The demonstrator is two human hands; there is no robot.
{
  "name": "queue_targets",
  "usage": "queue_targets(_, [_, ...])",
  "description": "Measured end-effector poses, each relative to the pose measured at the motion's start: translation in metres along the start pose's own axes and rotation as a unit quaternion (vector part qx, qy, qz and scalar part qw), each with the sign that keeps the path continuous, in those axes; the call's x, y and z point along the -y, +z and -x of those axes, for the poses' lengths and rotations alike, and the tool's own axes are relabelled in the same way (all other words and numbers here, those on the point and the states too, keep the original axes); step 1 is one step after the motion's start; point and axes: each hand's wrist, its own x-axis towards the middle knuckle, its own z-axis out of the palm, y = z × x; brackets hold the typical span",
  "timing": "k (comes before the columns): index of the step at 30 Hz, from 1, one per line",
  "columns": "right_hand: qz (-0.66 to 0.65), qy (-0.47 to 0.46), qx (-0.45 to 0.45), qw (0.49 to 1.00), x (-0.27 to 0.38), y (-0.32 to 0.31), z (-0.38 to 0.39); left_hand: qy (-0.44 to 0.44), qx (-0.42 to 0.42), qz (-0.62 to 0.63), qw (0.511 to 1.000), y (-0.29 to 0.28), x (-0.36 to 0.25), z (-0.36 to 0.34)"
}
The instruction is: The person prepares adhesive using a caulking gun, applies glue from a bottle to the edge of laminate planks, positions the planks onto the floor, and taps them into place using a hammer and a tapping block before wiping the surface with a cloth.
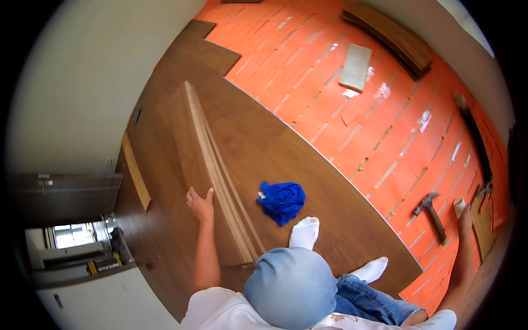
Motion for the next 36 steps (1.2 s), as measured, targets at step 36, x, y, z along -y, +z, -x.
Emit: queue_targets(36, [-0.285,-0.173,0.193,0.923,0.396,-0.178,-0.013,-0.289,0.084,0.298,0.906,-0.074,0.161,-0.069])
